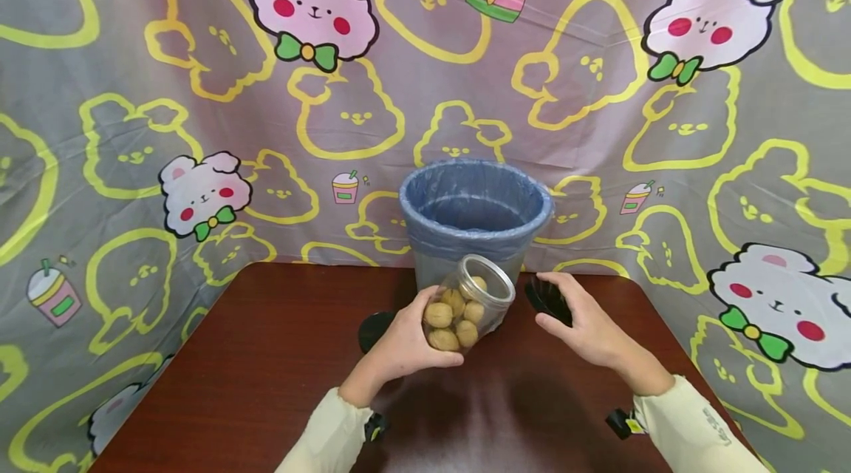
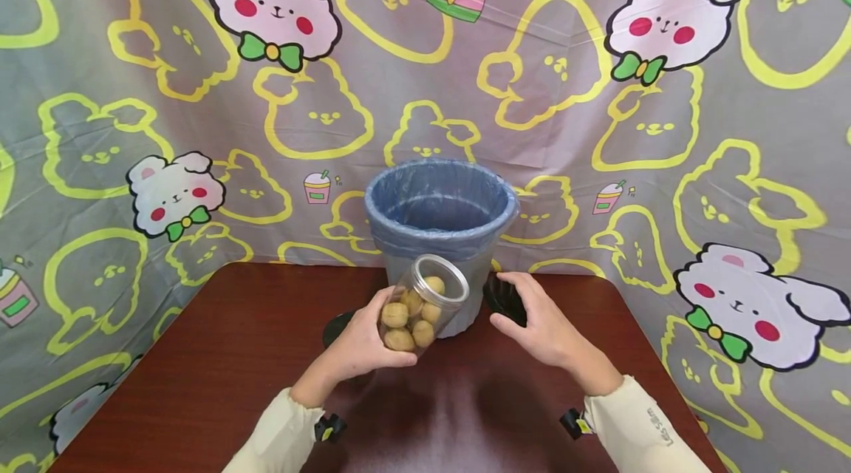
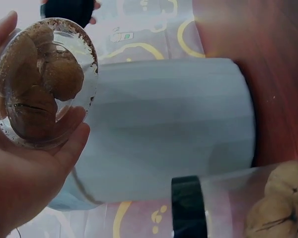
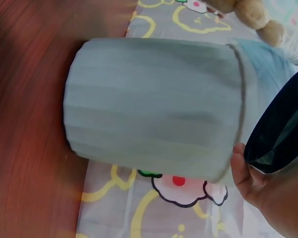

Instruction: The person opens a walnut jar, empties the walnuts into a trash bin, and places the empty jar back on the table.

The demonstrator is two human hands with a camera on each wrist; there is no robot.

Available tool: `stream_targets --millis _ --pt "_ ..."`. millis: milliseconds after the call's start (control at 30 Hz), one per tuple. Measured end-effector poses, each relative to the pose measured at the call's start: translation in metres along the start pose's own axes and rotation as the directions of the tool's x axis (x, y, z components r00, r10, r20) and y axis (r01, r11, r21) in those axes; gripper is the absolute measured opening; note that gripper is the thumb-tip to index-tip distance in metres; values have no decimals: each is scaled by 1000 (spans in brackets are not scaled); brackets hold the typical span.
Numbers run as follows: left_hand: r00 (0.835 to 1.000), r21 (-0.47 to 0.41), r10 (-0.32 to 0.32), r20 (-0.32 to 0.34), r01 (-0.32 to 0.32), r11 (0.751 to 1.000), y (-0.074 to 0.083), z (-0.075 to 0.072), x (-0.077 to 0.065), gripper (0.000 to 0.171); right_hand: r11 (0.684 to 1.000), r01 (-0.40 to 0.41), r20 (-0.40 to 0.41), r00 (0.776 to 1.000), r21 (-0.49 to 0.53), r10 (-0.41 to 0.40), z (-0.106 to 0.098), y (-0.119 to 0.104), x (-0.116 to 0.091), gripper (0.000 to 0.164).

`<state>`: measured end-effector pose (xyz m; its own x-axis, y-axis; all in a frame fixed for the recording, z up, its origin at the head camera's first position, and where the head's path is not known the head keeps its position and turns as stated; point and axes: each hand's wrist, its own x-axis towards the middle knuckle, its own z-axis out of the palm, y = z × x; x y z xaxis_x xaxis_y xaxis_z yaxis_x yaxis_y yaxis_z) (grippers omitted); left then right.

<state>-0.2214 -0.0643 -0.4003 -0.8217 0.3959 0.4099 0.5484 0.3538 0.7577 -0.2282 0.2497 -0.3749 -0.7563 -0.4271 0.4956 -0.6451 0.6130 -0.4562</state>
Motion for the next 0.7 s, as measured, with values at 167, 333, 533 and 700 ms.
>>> stream_targets --millis 167,333,533,700 --pt "999 4 -17 -29 17 1000 1 -9 0 96 998 -52 36 998 -41 53 -1 7 -3 61" --pt "997 -11 -47 -61 46 999 0 -17 -1 96 990 -114 69 990 -87 121 -1 17 -4 64" --pt "994 -21 -77 -79 76 997 -6 -24 -3 97 974 -189 113 972 -125 204 2 35 -7 69" --pt "994 -4 -61 -95 61 998 -10 -29 -3 98 951 -256 126 952 -173 279 6 54 -11 74"
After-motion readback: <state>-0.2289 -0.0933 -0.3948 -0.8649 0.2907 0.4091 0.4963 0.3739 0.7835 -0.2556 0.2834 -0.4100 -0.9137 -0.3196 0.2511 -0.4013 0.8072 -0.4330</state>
